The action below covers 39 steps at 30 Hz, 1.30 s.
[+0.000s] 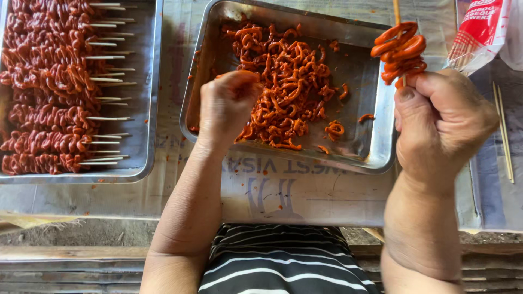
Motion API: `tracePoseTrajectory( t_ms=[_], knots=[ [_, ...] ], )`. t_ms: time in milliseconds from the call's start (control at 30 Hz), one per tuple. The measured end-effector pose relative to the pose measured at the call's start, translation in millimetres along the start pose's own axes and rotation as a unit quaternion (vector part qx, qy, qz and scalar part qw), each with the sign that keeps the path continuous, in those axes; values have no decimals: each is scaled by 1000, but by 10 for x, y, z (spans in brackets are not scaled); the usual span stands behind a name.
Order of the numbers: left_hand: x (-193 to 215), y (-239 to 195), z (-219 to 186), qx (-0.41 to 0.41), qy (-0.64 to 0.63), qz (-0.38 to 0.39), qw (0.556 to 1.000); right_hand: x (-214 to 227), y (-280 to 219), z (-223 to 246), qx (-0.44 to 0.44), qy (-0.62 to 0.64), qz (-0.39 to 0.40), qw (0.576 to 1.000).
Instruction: The person threads seasoned red meat onto wooden skewers, twisting the meat into a spiral shape. Completed skewers are placed into a metal tray on the left.
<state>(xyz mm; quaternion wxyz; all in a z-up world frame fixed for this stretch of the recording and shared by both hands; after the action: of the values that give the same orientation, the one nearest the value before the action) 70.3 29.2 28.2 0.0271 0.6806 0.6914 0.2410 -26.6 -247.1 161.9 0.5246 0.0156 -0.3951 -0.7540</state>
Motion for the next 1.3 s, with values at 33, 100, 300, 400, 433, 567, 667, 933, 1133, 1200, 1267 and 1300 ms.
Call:
tracePoseTrajectory(
  t_ms=[33,100,300,400,433,567,667,933,1133,1200,1267,1300],
  knots=[
    [-59,-29,-77,-45,68,13,997,-35,-40,-95,-24,32,-4,999],
    [-204,24,-202,-107,178,54,977,-147,-87,-305,-57,81,-11,995],
    [-124,57,-303,-68,177,98,977,-159,-168,-847,-42,-7,5,999],
    [120,158,-407,27,36,90,995,-92,-182,-930,-30,-50,16,998],
    [189,169,-394,98,26,93,991,-80,-198,-940,-32,-52,14,998],
    [191,298,-636,84,-120,117,982,-78,-219,-877,0,-69,16,997],
    [173,323,-739,105,-199,156,962,-143,-211,-785,24,-91,26,995],
    [306,264,-729,22,-9,104,994,-207,-228,-754,5,-95,43,995],
    [77,30,-290,44,318,134,938,-242,-225,-710,40,-111,43,992],
    [-65,-84,-78,57,391,192,898,-241,-215,-703,42,-124,43,991],
    [-49,-149,-37,7,380,167,910,-247,-226,-709,37,-123,46,991],
    [-31,-185,-37,-16,375,156,914,-248,-228,-722,32,-116,47,992]
  ],
)
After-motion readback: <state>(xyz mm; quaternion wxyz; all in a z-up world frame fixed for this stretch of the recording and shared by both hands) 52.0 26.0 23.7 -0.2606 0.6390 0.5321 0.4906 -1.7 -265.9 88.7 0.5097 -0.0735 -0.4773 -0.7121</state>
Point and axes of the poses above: each hand's wrist, its own y-axis towards the middle knuckle, its own x-axis out of the back of the hand, z = x × y, the point moved 7 cm from there along y, towards the middle knuckle, and after that the axes turned 6 degrees about -y, right-handed, at the moved point
